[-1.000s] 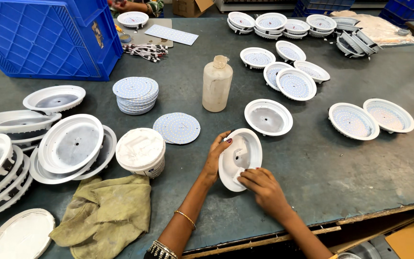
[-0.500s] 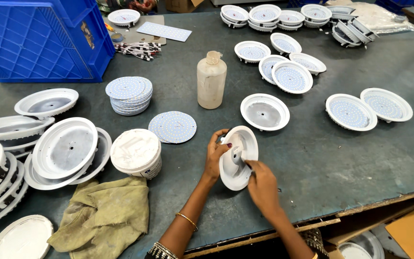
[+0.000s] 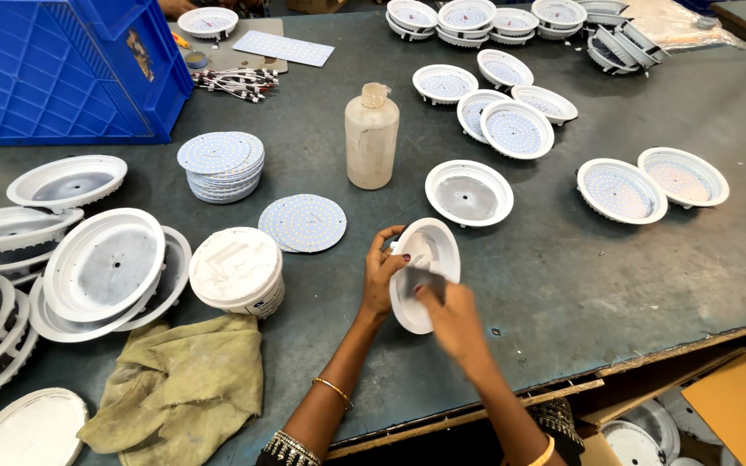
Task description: The person scoops white paste from a tub with a small metal spatula and spreads it inside white circular plastic housings. She repeats the process on several units, then places a finished housing into a cardboard box.
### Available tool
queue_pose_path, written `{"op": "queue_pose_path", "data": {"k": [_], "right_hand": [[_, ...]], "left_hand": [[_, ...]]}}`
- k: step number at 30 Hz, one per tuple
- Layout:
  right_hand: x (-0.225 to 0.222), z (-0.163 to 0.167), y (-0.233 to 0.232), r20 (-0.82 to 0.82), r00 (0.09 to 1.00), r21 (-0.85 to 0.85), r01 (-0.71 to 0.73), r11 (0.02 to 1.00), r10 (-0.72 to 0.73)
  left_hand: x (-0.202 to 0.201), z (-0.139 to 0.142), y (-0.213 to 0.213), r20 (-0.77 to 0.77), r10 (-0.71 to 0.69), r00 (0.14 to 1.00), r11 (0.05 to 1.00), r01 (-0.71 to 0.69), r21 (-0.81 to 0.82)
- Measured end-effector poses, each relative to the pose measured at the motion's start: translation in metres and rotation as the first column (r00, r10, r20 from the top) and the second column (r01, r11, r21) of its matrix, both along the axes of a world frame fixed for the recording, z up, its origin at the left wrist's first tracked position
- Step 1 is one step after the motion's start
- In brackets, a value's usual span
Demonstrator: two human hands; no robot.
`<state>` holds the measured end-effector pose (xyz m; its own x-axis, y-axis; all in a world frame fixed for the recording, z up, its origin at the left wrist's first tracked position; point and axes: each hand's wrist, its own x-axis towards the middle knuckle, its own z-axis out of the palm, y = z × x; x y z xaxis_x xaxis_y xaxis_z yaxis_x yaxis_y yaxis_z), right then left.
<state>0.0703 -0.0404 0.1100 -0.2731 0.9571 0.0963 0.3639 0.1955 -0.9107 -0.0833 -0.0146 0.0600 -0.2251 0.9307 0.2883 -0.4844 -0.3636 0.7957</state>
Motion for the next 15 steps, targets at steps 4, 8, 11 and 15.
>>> {"op": "queue_pose_path", "data": {"k": [4,8,11,15], "right_hand": [[0.012,-0.001,0.027,-0.030,0.995,0.331,0.100,0.938,-0.096],[0.011,-0.015,0.018,0.113,0.990,0.539,0.008,0.842,-0.081],[0.013,-0.024,-0.011,0.112,0.991,0.491,0.010,0.871,-0.074],[0.021,-0.021,-0.031,0.115,0.993,0.345,-0.061,0.937,0.022]], "left_hand": [[-0.001,0.002,0.000,-0.011,0.012,1.000,1.000,-0.012,-0.018],[0.000,0.003,-0.001,-0.001,0.012,1.000,1.000,-0.012,-0.025],[0.001,0.002,-0.002,-0.013,0.029,1.000,0.999,-0.029,-0.039],[0.002,0.003,-0.002,-0.005,0.019,1.000,1.000,-0.019,-0.006]]}}
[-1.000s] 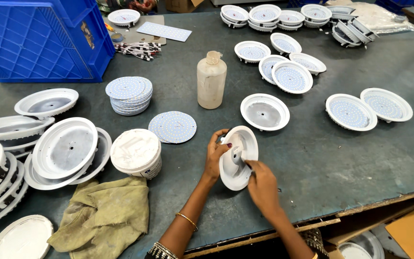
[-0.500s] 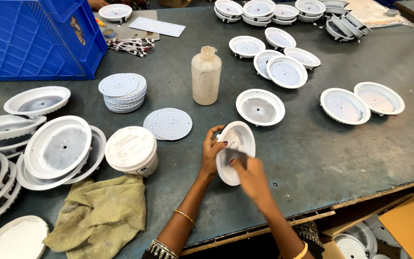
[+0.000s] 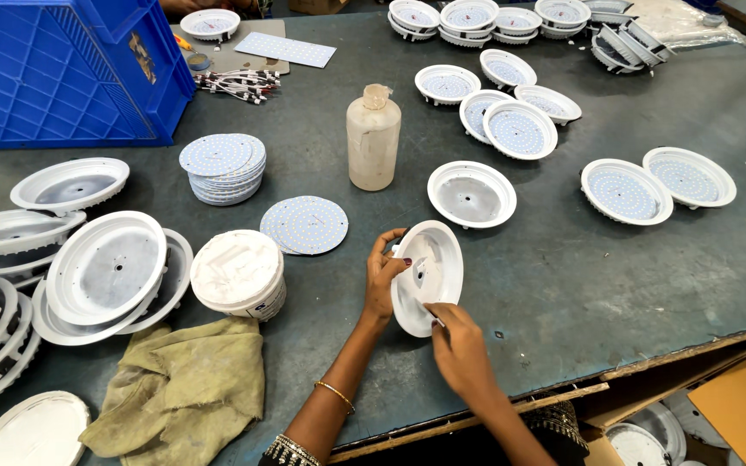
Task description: The person scoops white paste from a tub with a small metal spatula and spreads it inside white circular plastic housings. She repeats the process on several units, then places a finished housing into a cardboard box.
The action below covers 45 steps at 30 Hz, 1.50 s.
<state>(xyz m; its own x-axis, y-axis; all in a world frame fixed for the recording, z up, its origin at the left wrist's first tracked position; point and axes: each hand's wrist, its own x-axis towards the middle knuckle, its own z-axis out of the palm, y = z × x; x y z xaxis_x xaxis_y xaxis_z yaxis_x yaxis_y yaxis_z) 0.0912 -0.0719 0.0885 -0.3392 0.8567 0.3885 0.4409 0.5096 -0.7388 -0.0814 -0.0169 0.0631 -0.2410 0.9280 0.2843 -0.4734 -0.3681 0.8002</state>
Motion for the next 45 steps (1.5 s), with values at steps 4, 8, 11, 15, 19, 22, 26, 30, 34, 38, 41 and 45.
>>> {"op": "queue_pose_path", "data": {"k": [4,8,11,15,19,22,26,30,34,38,41,45], "right_hand": [[0.004,0.014,0.028,-0.069,0.996,-0.076,0.048,0.996,-0.053],[-0.012,0.017,0.064,-0.168,0.980,0.113,0.122,0.986,-0.102],[-0.032,0.004,0.065,-0.105,0.979,0.304,0.201,0.931,-0.177],[-0.041,-0.018,0.050,0.021,0.955,0.241,0.283,0.929,-0.296],[-0.023,-0.031,0.033,0.038,0.976,0.221,0.202,0.954,-0.215],[-0.006,-0.032,0.038,-0.036,0.974,0.043,0.224,0.974,-0.223],[-0.003,-0.025,0.060,0.004,0.941,-0.079,0.337,0.938,-0.338],[-0.016,-0.007,0.075,0.058,0.937,-0.132,0.349,0.928,-0.344],[-0.021,0.019,0.080,0.027,0.953,-0.166,0.304,0.938,-0.303],[-0.031,0.036,0.071,-0.087,0.966,-0.157,0.227,0.961,-0.243],[-0.035,0.036,0.056,-0.045,0.995,0.198,0.097,0.975,-0.090],[-0.020,0.026,0.043,-0.126,0.991,0.153,-0.021,0.988,0.041]], "left_hand": [[0.000,0.002,-0.001,-0.021,0.016,1.000,0.999,-0.017,-0.048],[-0.001,0.002,-0.001,-0.043,0.017,0.999,1.000,-0.017,-0.015],[-0.001,0.001,-0.002,-0.016,-0.007,1.000,1.000,0.006,-0.021],[-0.002,0.000,-0.003,-0.038,0.004,0.999,1.000,-0.004,-0.003],[-0.002,-0.001,-0.003,-0.028,0.006,1.000,1.000,-0.007,-0.027],[-0.002,-0.001,-0.002,-0.053,0.018,0.998,0.999,-0.019,-0.028],[-0.002,0.000,-0.002,-0.052,0.010,0.999,1.000,-0.011,-0.015],[-0.001,0.001,-0.003,-0.046,-0.001,0.999,1.000,0.001,0.010],[0.000,0.002,-0.004,-0.065,-0.012,0.998,1.000,0.014,0.028],[0.000,0.002,-0.003,-0.040,-0.039,0.998,0.998,0.041,0.053],[0.000,0.000,-0.002,0.003,-0.060,0.998,0.997,0.060,0.038],[-0.001,-0.005,0.001,-0.017,-0.022,1.000,0.999,0.022,0.049]]}}
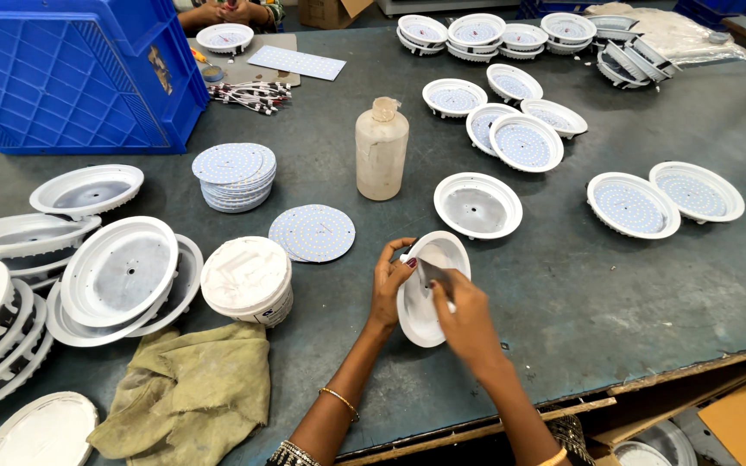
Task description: The person scoops white paste from a tub with a small metal spatula and spreads it inside white circular plastic housings. She repeats the process on several units, then places a finished housing into a cardboard box.
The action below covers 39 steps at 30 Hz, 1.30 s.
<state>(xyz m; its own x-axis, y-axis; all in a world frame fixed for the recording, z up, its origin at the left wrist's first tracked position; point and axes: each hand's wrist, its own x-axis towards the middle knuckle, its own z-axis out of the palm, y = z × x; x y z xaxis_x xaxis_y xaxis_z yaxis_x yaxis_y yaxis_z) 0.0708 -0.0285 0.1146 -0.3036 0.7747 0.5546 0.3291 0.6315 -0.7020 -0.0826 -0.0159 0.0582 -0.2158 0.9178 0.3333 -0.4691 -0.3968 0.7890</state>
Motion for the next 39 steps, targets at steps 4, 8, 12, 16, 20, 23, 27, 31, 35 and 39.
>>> {"op": "queue_pose_path", "data": {"k": [4,8,12,16,20,23,27,31,35,39], "right_hand": [[0.009,-0.005,0.017,0.035,0.974,-0.151,0.226,0.962,-0.224],[-0.001,-0.001,0.030,0.073,0.967,-0.232,0.256,0.938,-0.246],[-0.008,0.014,0.023,-0.003,0.996,-0.106,0.088,0.990,-0.089],[-0.009,0.021,-0.002,0.106,0.992,0.048,-0.077,0.996,0.071],[-0.003,0.015,-0.023,0.307,0.946,0.254,-0.187,0.949,0.105],[0.014,0.003,-0.030,0.362,0.911,0.277,-0.306,0.911,0.196],[0.044,-0.016,-0.024,0.450,0.870,0.327,-0.369,0.870,0.201],[0.060,-0.031,-0.013,0.392,0.913,0.267,-0.232,0.936,0.114],[0.052,-0.040,-0.014,0.328,0.945,0.130,-0.048,0.990,0.003],[0.028,-0.037,-0.040,0.318,0.946,-0.040,0.078,0.996,-0.061]], "left_hand": [[0.000,-0.005,0.003,-0.018,0.014,1.000,1.000,-0.014,0.023],[0.000,-0.005,0.003,0.028,0.004,1.000,1.000,-0.003,-0.022],[0.000,-0.002,0.002,0.053,-0.009,0.999,1.000,0.010,-0.014],[-0.001,0.000,0.001,0.049,0.000,0.999,0.999,0.002,-0.033],[-0.002,-0.001,0.002,0.077,-0.003,0.997,0.998,0.009,-0.069],[-0.001,-0.003,0.004,0.108,-0.004,0.994,0.998,0.011,-0.064],[0.000,-0.006,0.006,0.093,0.012,0.996,0.997,-0.004,-0.082],[-0.001,-0.008,0.008,0.096,0.018,0.995,0.997,-0.010,-0.079],[-0.003,-0.008,0.008,0.106,0.019,0.994,0.995,-0.008,-0.099],[-0.001,-0.006,0.005,0.084,0.030,0.996,0.995,-0.022,-0.092]]}}
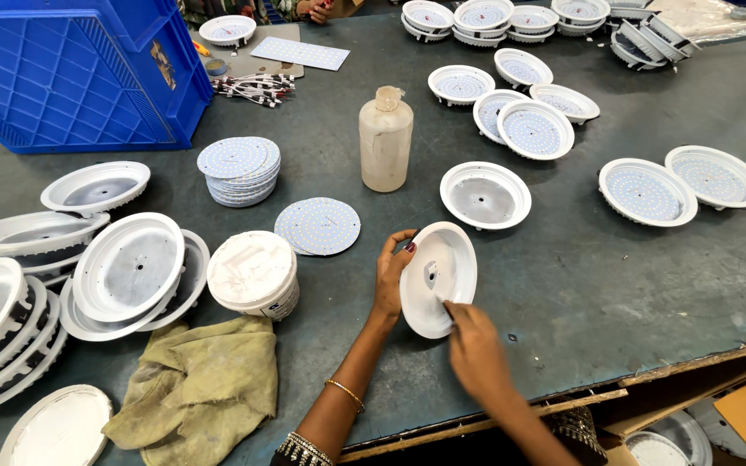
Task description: The person scoops white paste from a tub with a small metal spatula and spreads it inside white circular plastic housings. She repeats the process on several units, then places a finished housing into a cardboard box.
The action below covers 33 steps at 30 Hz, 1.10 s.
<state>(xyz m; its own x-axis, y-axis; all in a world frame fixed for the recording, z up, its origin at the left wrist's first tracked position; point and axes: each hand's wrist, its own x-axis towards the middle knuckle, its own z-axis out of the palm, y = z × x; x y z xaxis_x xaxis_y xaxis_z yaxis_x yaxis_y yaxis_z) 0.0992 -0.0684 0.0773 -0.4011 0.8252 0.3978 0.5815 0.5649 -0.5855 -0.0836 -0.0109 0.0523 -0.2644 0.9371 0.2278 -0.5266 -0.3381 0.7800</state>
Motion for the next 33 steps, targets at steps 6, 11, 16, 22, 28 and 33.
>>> {"op": "queue_pose_path", "data": {"k": [6,11,16,22,28,33], "right_hand": [[-0.022,0.027,-0.013,-0.089,0.996,-0.310,-0.015,0.951,-0.013],[-0.020,0.051,0.028,-0.236,0.972,-0.080,-0.019,0.997,-0.001],[-0.026,0.042,0.030,-0.193,0.973,0.208,-0.087,0.974,0.128],[-0.011,0.013,-0.015,-0.071,0.982,0.197,-0.157,0.968,0.174],[-0.005,0.023,0.028,-0.240,0.971,0.001,0.012,1.000,-0.012],[-0.017,0.026,0.036,-0.224,0.974,0.124,0.045,0.991,-0.016]], "left_hand": [[0.001,0.002,-0.002,-0.015,0.007,1.000,1.000,-0.007,-0.001],[0.001,0.002,-0.002,-0.040,0.006,0.999,1.000,-0.006,0.000],[-0.002,0.001,0.001,-0.025,-0.001,1.000,1.000,0.002,0.018],[-0.001,-0.001,0.002,-0.017,0.002,1.000,1.000,-0.002,0.022],[0.002,-0.001,0.001,-0.035,-0.005,0.999,1.000,0.005,0.002],[0.000,-0.001,0.002,-0.044,0.010,0.999,1.000,-0.010,0.010]]}}
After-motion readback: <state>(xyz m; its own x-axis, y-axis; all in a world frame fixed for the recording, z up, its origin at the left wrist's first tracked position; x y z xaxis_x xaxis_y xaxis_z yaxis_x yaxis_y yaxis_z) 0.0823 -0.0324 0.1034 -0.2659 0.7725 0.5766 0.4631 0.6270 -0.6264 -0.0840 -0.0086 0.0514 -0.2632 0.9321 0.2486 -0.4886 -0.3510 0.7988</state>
